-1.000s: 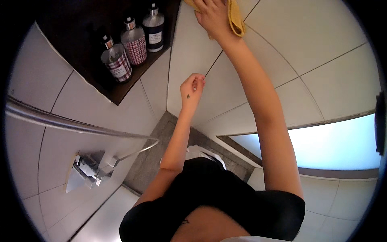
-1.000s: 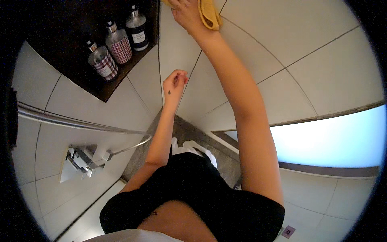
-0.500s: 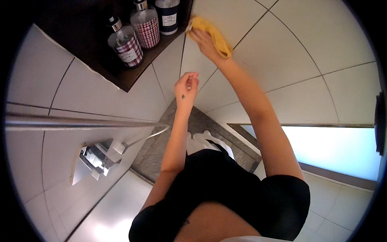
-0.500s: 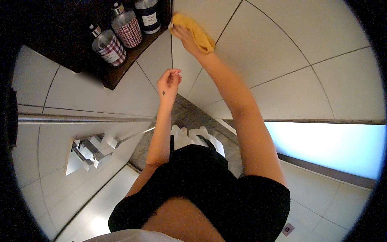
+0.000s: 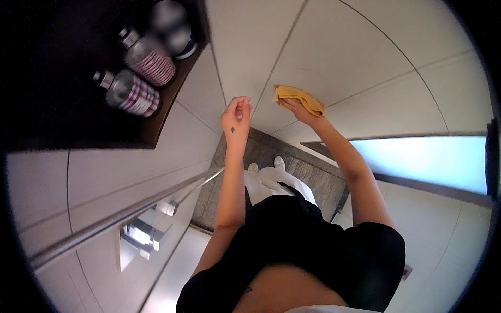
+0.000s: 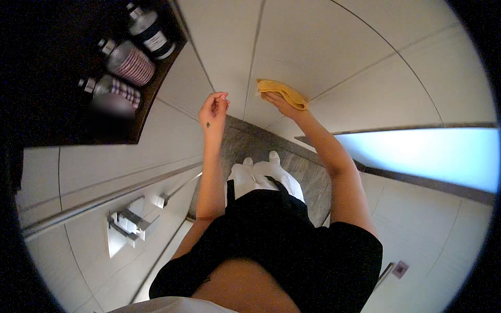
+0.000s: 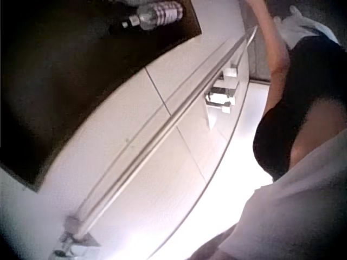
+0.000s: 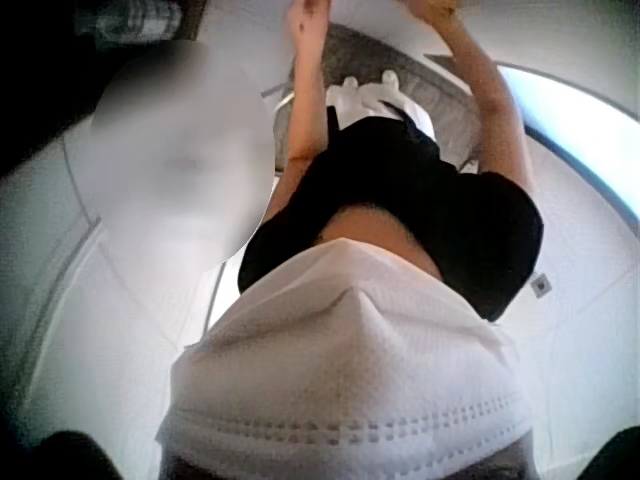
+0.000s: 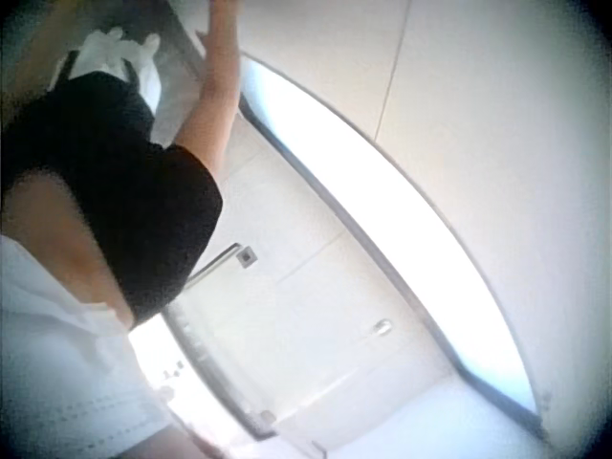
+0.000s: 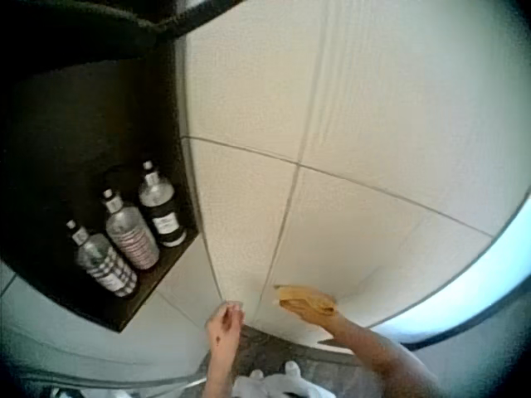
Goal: The person wipes a textured glass door, the tiled wall near a control panel, and a frosted glass panel with a yellow cloth.
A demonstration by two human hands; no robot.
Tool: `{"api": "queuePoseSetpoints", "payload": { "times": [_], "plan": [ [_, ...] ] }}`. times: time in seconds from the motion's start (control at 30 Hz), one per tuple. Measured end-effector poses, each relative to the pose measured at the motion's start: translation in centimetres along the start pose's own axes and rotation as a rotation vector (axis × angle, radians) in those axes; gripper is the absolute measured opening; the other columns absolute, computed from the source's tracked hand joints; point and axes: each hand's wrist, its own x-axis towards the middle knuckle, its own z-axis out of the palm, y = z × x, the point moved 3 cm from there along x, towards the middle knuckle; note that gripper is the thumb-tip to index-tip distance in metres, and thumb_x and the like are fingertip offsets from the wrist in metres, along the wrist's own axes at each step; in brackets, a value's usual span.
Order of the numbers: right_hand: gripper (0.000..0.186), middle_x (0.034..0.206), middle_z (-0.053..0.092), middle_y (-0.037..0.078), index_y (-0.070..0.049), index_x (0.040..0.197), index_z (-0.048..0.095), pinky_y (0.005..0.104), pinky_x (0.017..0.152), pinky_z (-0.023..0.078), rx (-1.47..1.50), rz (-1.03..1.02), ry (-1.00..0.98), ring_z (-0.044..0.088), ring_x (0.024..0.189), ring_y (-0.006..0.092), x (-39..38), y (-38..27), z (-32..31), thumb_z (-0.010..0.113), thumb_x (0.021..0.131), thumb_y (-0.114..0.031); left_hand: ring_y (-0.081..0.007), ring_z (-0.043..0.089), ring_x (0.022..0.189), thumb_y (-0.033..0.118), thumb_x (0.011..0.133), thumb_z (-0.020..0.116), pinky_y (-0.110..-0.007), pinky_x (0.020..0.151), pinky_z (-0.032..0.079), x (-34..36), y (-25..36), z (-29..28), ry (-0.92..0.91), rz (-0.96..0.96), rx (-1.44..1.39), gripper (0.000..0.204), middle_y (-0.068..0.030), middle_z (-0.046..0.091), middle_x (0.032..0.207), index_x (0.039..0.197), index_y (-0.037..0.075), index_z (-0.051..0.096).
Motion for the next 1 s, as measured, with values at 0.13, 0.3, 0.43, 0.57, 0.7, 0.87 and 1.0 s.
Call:
{"api": "queuePoseSetpoints", "payload": {
  "times": [0.13,0.3,0.43,0.57,0.7,0.87,1.0],
  "plan": [
    [0.057,0.129,0.053,0.006,-0.022,0.134,0.05,0.0424,0.094,0.045,0.045,0.159,0.174,0.054,0.114,0.0268,-2.0,2.1,-10.7,0.052,0.08,-0.003,-0.0183,0.06,0.097,0.009,0.086,0.064,-0.032,0.084,0.048,2.0,2.4,4.6,-0.033,0.198,0.161,0.027,-0.012,0.062,0.107,0.112,0.003,0.06],
    [0.063,0.113,0.059,0.0,-0.029,0.128,0.058,0.0367,0.082,0.047,-0.525,0.44,0.529,0.057,0.105,0.0226,-3.2,4.0,-29.0,0.063,0.067,-0.012,-0.0383,0.025,0.135,0.012,0.076,0.072,-0.049,0.106,0.03,2.6,7.8,10.9,-0.025,0.551,0.367,0.073,-0.0172,0.026,0.147,0.141,0.012,0.038],
    [0.061,0.139,0.048,0.011,-0.022,0.129,0.058,0.0444,0.105,0.03,-0.579,0.504,0.912,0.039,0.131,0.0312,-6.1,6.3,-35.2,0.058,0.07,-0.011,-0.0425,0.015,0.14,0.037,0.072,0.078,-0.056,0.109,0.022,2.0,9.0,15.1,-0.055,0.696,0.495,0.099,-0.0186,0.011,0.154,0.15,0.014,0.021],
    [0.052,0.141,0.044,0.014,-0.018,0.127,0.059,0.0434,0.109,0.026,-0.555,0.455,1.004,0.035,0.135,0.0331,-8.5,6.6,-33.4,0.055,0.075,-0.016,-0.0448,0.009,0.141,0.033,0.072,0.076,-0.057,0.111,0.018,1.1,10.1,16.7,0.01,0.643,0.707,0.104,-0.0254,0.005,0.154,0.151,0.008,0.012],
    [0.053,0.139,0.05,0.007,-0.033,0.126,0.06,0.0448,0.099,0.037,-0.563,0.556,0.899,0.047,0.127,0.0296,-10.5,5.7,-25.0,0.06,0.073,-0.027,-0.0444,0.009,0.141,0.037,0.07,0.077,-0.057,0.111,0.017,1.1,9.7,17.2,0.058,0.696,0.708,0.11,-0.0267,0.003,0.153,0.151,0.006,0.008],
    [0.05,0.136,0.052,0.001,-0.034,0.129,0.056,0.0424,0.099,0.042,-0.604,0.501,0.759,0.048,0.124,0.0254,-11.7,3.9,-18.1,0.058,0.079,-0.029,-0.0439,0.01,0.142,0.039,0.068,0.078,-0.058,0.11,0.017,1.1,9.5,17.1,0.074,0.702,0.717,0.113,-0.0256,0.003,0.153,0.15,0.006,0.008],
    [0.044,0.137,0.05,-0.003,-0.037,0.131,0.052,0.037,0.098,0.039,-0.707,0.422,0.451,0.043,0.127,0.0188,-12.8,3.9,-12.2,0.05,0.088,-0.032,-0.0426,0.009,0.142,0.041,0.068,0.079,-0.058,0.109,0.018,1.0,9.3,17.3,0.078,0.745,0.727,0.114,-0.0247,0.004,0.153,0.15,0.005,0.009]
  ]
}}
